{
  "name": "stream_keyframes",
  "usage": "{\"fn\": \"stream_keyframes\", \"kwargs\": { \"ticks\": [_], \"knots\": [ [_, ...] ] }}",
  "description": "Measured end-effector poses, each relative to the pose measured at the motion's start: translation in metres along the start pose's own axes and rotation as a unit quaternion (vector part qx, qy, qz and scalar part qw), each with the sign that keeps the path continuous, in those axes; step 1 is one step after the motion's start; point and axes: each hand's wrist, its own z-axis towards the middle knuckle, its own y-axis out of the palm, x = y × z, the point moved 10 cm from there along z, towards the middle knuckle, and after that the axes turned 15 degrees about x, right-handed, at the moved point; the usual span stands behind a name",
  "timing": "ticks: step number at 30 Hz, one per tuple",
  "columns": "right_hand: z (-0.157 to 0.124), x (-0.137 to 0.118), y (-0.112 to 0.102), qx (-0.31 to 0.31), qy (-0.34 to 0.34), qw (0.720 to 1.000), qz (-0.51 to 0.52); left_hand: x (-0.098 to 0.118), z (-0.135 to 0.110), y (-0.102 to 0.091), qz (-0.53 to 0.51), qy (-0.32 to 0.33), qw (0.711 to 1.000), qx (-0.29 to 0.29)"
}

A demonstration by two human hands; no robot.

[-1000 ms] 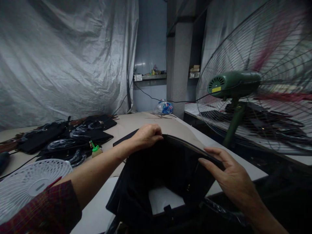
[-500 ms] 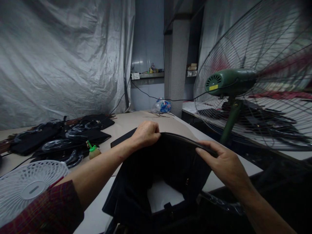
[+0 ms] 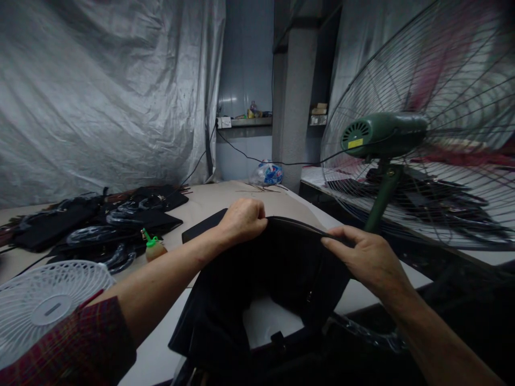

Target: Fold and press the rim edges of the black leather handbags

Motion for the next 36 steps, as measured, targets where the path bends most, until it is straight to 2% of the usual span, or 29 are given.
{"fn": "stream_keyframes", "kwargs": {
  "ticks": [4, 7, 12, 17, 25, 32, 36],
  "knots": [
    [0.003, -0.002, 0.003, -0.018, 0.000, 1.000, -0.011, 0.001, -0.001, 0.000, -0.011, -0.003, 1.000, 0.001],
    [0.005, -0.009, 0.002, -0.016, -0.027, 0.999, -0.042, 0.002, -0.001, -0.001, -0.014, -0.003, 1.000, -0.002],
    [0.007, -0.030, 0.006, -0.013, -0.139, 0.984, -0.112, 0.002, -0.001, -0.003, -0.009, 0.001, 1.000, 0.004],
    [0.009, -0.045, 0.018, -0.039, -0.218, 0.969, -0.108, 0.003, -0.002, -0.002, -0.005, 0.005, 1.000, -0.002],
    [0.013, -0.045, 0.024, -0.054, -0.232, 0.966, -0.098, 0.005, -0.002, -0.002, -0.009, 0.007, 1.000, -0.009],
    [0.020, -0.044, 0.034, -0.108, -0.218, 0.951, -0.189, 0.006, -0.002, -0.003, -0.012, 0.006, 1.000, -0.003],
    [0.024, -0.057, 0.045, -0.127, -0.244, 0.936, -0.220, 0.005, -0.002, -0.003, -0.006, 0.007, 1.000, -0.001]
  ]
}}
